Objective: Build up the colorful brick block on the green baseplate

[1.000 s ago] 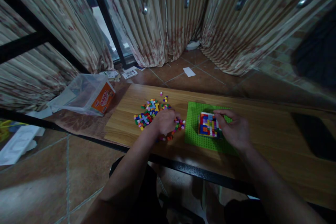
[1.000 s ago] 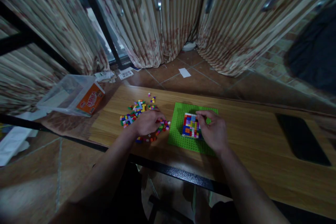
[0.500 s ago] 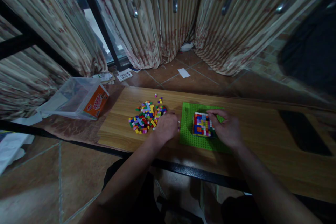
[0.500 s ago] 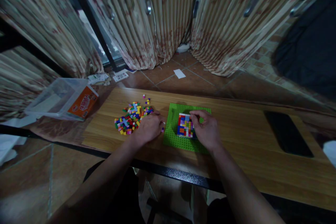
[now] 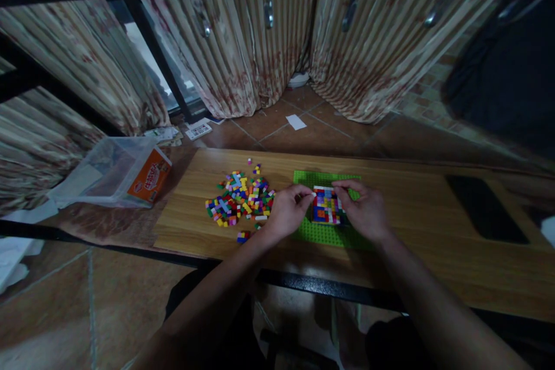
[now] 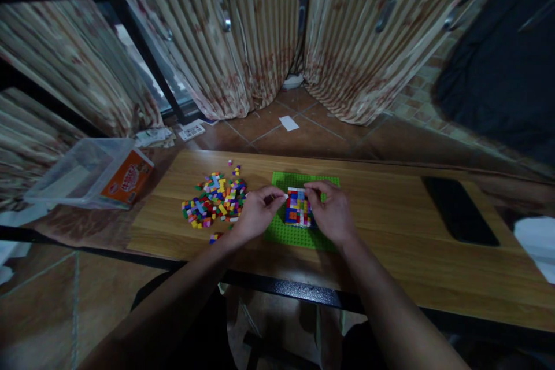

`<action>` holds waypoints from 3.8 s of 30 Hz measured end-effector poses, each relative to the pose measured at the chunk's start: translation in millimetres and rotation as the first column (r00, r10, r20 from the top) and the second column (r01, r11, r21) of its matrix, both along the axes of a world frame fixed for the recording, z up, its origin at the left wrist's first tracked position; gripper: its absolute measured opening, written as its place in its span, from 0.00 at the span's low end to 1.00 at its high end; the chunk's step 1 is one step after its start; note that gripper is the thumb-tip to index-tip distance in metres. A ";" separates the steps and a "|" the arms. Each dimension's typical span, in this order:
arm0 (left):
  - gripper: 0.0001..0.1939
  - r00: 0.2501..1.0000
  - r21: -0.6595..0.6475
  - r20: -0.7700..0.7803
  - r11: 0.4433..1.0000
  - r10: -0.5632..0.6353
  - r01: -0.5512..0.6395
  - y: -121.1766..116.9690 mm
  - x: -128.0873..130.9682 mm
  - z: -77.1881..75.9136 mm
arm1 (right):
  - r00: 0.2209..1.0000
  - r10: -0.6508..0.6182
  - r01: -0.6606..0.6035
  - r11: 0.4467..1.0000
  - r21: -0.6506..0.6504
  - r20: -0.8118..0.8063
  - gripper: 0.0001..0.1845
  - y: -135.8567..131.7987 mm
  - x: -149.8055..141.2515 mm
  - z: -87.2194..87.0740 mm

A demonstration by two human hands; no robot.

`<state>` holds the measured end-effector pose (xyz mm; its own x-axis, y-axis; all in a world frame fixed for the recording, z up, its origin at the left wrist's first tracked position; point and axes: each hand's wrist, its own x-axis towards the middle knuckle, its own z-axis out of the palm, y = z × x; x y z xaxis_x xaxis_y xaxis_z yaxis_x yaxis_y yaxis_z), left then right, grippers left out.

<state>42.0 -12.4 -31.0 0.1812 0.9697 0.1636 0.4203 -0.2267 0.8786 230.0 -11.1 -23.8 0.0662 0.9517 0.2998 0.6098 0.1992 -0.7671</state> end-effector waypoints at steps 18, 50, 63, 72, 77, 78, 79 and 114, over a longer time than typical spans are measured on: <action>0.05 0.969 -0.125 0.230 0.990 0.094 -0.067 4.9 13.2 -13.7 | 0.957 0.209 -0.234 0.966 0.109 0.201 0.12 -2.2 -10.4 -1.0; 0.08 0.997 -0.133 0.074 0.991 0.033 -0.023 6.9 -11.0 6.1 | 0.931 0.209 -0.270 0.946 0.181 0.298 0.16 -9.1 -6.2 -12.7; 0.07 0.818 -0.418 -0.382 0.870 -0.430 0.263 22.2 -120.6 44.6 | 0.961 0.144 -0.205 0.944 0.259 0.235 0.12 -15.3 3.5 -3.7; 0.02 0.586 -0.222 -0.763 0.962 -0.274 0.161 -2.5 -91.0 40.6 | 0.948 0.134 -0.210 0.945 0.252 0.287 0.13 -15.0 4.7 -4.2; 0.07 0.639 -0.162 -0.742 0.980 -0.200 0.118 -4.7 -90.4 37.4 | 0.958 0.147 -0.208 0.946 0.247 0.245 0.13 -14.8 1.6 -4.2; 0.07 0.663 -0.160 -0.719 0.978 -0.207 0.131 -4.1 -91.7 38.6 | 0.961 0.149 -0.207 0.946 0.250 0.234 0.13 -14.9 0.5 -3.7; 0.07 0.696 -0.158 -0.683 0.975 -0.222 0.156 -3.4 -92.9 40.4 | 0.963 0.152 -0.208 0.946 0.250 0.223 0.12 -15.3 -1.2 -2.9; 0.05 0.976 0.112 -0.216 0.994 0.036 -0.012 -16.4 -11.7 33.2 | 0.973 -0.038 0.044 0.999 0.020 -0.229 0.08 -20.1 1.8 16.9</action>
